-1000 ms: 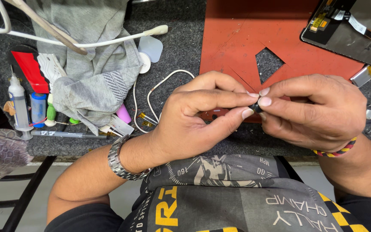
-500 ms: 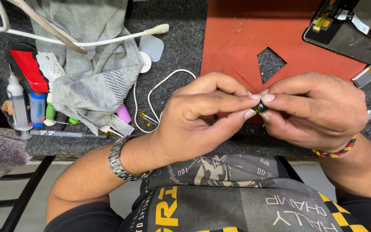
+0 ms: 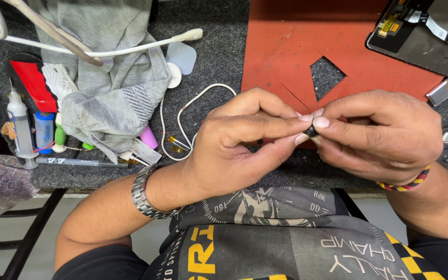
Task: The person solders a connection on an opened smartwatch resting on the bench, then desolders a small component from the watch and works it free. They then hold the small round component and use tweezers to thread a thin pin through it, holding the part up at the end.
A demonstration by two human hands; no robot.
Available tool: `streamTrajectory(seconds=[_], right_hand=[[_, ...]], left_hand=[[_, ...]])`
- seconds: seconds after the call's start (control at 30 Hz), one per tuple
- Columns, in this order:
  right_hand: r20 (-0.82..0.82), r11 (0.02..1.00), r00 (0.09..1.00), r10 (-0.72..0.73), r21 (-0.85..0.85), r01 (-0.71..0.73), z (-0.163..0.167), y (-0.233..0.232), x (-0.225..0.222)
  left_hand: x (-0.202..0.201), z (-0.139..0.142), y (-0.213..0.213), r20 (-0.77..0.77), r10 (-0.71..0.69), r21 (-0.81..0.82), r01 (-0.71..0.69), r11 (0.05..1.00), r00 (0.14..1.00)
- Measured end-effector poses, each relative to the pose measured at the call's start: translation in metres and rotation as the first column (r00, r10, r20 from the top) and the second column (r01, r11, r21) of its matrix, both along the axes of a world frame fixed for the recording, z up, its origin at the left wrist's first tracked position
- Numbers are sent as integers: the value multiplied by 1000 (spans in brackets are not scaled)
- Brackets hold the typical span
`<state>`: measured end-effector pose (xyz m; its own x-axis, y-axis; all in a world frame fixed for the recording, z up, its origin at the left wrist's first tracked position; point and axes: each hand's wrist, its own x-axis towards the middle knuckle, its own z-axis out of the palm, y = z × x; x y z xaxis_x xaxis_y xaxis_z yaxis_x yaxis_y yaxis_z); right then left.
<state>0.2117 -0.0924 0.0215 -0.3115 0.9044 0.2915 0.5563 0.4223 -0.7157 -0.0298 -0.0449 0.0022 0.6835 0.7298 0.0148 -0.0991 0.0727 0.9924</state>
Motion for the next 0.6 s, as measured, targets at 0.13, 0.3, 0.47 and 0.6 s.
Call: streamTrajectory(seconds=[0.13, 0.3, 0.47, 0.6], right_hand=[[-44, 1000, 999, -3, -21, 2, 0, 0, 0], [-79, 996, 994, -73, -57, 69, -3, -4, 0], [-35, 988, 991, -127, -96, 123, -6, -8, -2], [-15, 992, 993, -115, -45, 114, -5, -7, -3]], left_hand=[[1, -1, 2, -8, 7, 21, -6, 1000, 1000], [4, -5, -2, 97, -1, -324, 32, 946, 995], [7, -12, -6, 252, 48, -558, 105, 823, 967], [8, -15, -7, 276, 63, -575, 112, 810, 959]])
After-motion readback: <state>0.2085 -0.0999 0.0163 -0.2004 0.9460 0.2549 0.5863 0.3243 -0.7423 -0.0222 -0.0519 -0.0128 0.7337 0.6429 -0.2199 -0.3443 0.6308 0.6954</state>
